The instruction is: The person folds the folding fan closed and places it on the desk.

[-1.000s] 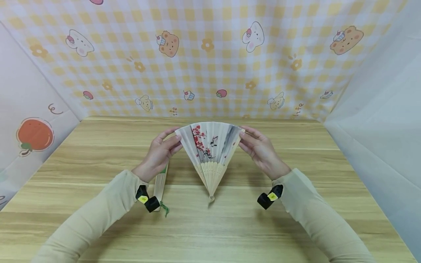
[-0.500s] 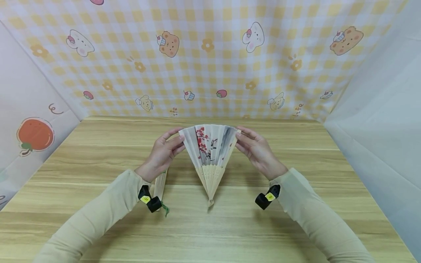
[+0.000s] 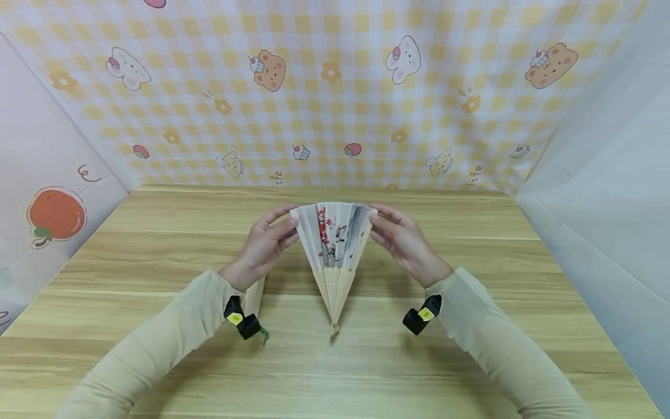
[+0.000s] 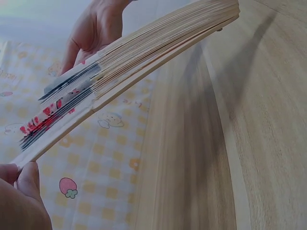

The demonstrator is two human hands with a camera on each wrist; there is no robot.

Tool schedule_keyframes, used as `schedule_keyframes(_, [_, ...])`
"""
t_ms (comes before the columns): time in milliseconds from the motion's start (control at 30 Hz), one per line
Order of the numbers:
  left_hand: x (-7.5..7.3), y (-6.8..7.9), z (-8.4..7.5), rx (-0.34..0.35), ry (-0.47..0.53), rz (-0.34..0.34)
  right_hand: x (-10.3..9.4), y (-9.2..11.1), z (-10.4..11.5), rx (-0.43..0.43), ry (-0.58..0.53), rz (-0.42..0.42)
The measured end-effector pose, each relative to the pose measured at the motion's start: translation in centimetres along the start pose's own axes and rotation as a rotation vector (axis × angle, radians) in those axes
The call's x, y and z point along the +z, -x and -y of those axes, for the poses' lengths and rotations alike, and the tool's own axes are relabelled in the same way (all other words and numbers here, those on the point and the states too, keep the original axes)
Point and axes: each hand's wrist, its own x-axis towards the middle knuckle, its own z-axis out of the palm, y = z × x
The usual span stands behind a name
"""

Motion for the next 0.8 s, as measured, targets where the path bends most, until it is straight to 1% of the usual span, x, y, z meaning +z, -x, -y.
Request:
schedule_keyframes(200, [0.21, 0.00, 0.28, -0.020, -0.014, 0.009, 0.23, -0.03, -0.28, 0.010, 0.021, -0.003])
schedule_keyframes(333, [0.20, -0.05, 0.40, -0.024, -0.013, 0.004, 0.33, 0.01, -0.40, 0.016, 0.028, -0.002])
schedule_keyframes(800, [0.26, 0.11, 0.26, -0.039, -0.041, -0.001, 0.80, -0.20, -0.82, 0.033, 0.061, 0.010])
